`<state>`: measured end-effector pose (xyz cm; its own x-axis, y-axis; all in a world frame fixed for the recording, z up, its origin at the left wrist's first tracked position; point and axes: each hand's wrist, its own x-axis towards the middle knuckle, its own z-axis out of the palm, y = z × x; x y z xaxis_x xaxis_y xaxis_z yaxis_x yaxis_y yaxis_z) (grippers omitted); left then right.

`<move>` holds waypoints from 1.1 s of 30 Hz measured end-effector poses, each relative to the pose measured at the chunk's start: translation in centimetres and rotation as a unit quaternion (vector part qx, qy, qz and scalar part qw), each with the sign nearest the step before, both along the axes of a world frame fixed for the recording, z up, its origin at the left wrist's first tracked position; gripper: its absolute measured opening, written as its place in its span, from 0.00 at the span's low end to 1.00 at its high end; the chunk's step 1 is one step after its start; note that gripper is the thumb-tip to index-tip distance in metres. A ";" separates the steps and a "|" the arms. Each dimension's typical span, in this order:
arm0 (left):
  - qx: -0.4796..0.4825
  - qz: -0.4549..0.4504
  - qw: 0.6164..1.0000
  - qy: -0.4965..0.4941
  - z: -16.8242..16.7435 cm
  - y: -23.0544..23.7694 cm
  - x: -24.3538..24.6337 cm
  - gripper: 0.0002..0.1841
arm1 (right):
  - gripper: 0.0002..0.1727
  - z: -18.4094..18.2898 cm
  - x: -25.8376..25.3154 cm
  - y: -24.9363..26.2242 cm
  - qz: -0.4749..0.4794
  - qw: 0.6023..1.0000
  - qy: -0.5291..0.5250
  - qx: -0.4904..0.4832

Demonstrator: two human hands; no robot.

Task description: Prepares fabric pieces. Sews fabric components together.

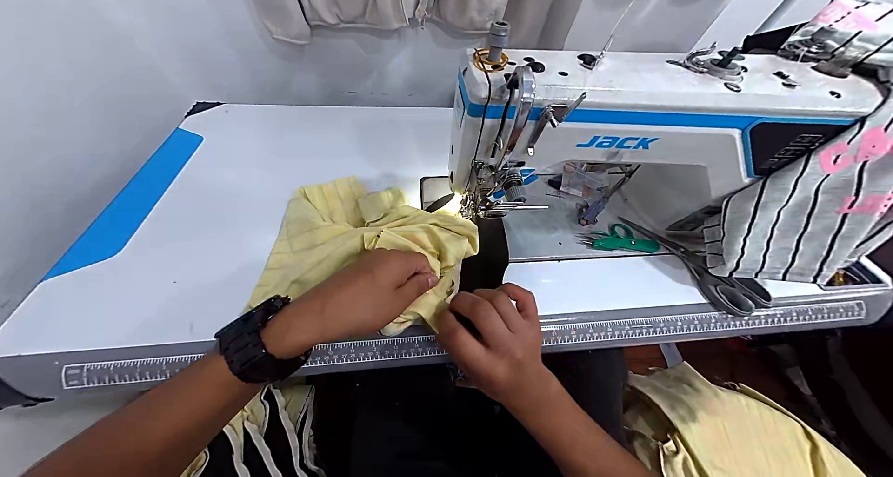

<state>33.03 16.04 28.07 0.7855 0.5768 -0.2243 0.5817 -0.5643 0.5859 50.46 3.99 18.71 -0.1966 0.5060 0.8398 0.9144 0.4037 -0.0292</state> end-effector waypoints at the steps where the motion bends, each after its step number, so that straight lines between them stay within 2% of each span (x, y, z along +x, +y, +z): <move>1: 0.000 -0.002 1.000 0.002 0.0 -0.1 0.1 0.16 | 0.02 -0.1 -0.3 0.1 0.001 1.000 0.015 0.018; 3: 0.057 -0.016 0.998 0.005 -0.2 -0.3 0.1 0.15 | 0.02 0.0 -0.2 -0.1 0.005 0.998 0.057 0.022; 5: 0.149 -0.006 0.988 0.037 -0.6 -0.7 0.6 0.12 | 0.04 0.1 -0.3 -1.1 0.009 0.996 0.082 -0.020; 6: 0.173 0.016 0.983 0.056 -0.8 -0.9 1.1 0.17 | 0.05 0.1 -0.6 -1.9 0.016 0.995 0.083 -0.048; 8: 0.154 0.090 0.975 0.134 -0.7 0.4 2.5 0.29 | 0.06 -0.3 -1.3 -3.4 0.047 0.993 0.063 -0.082; 9: 0.127 0.137 0.965 0.183 -0.3 2.0 3.0 0.31 | 0.07 -0.9 -1.3 -3.8 0.064 0.993 0.042 -0.086; 11: 0.125 0.228 0.932 0.251 0.9 4.7 3.1 0.24 | 0.07 -1.9 -0.8 -4.3 0.088 0.992 0.016 -0.084; 13: 0.210 0.302 0.888 0.274 3.5 3.6 3.6 0.18 | 0.08 -1.9 0.3 -4.4 0.099 0.991 0.001 -0.091; 14: 0.282 0.291 0.878 0.255 4.4 1.7 4.0 0.12 | 0.08 -1.8 0.7 -4.6 0.105 0.989 -0.008 -0.100; 15: 0.357 0.236 0.881 0.202 4.4 -0.5 4.2 0.08 | 0.08 -1.8 1.2 -4.7 0.112 0.988 -0.017 -0.107; 17: 0.444 0.009 0.895 0.041 2.0 -1.7 4.7 0.05 | 0.08 -1.8 2.1 -4.8 0.132 0.984 -0.029 -0.112; 18: 0.429 -0.127 0.893 -0.039 -0.3 -0.4 5.0 0.08 | 0.07 -1.7 2.7 -4.8 0.143 0.983 -0.028 -0.116; 19: 0.397 -0.220 0.888 -0.071 -2.8 1.3 5.3 0.14 | 0.06 -1.6 3.5 -4.9 0.154 0.980 -0.020 -0.123; 20: 0.376 -0.256 0.888 -0.074 -5.0 2.5 5.2 0.19 | 0.05 -1.2 4.6 -5.2 0.166 0.977 -0.003 -0.137; 22: 0.351 -0.228 0.906 -0.056 -7.2 2.4 4.4 0.27 | 0.07 -0.3 7.2 -5.8 0.177 0.970 0.028 -0.166; 26: 0.336 -0.100 0.934 -0.065 -8.6 -0.9 3.5 0.26 | 0.08 0.1 10.0 -5.9 0.201 0.961 0.015 -0.187; 33: 0.287 -0.128 0.944 -0.096 -8.2 3.1 3.1 0.25 | 0.06 -0.4 10.5 -3.0 0.209 0.958 0.001 -0.194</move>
<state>36.16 19.14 19.90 0.9098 0.3465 0.2285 0.2982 -0.9286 0.2209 60.99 1.00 18.34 -0.4488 0.6570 0.6057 0.6744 0.6937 -0.2527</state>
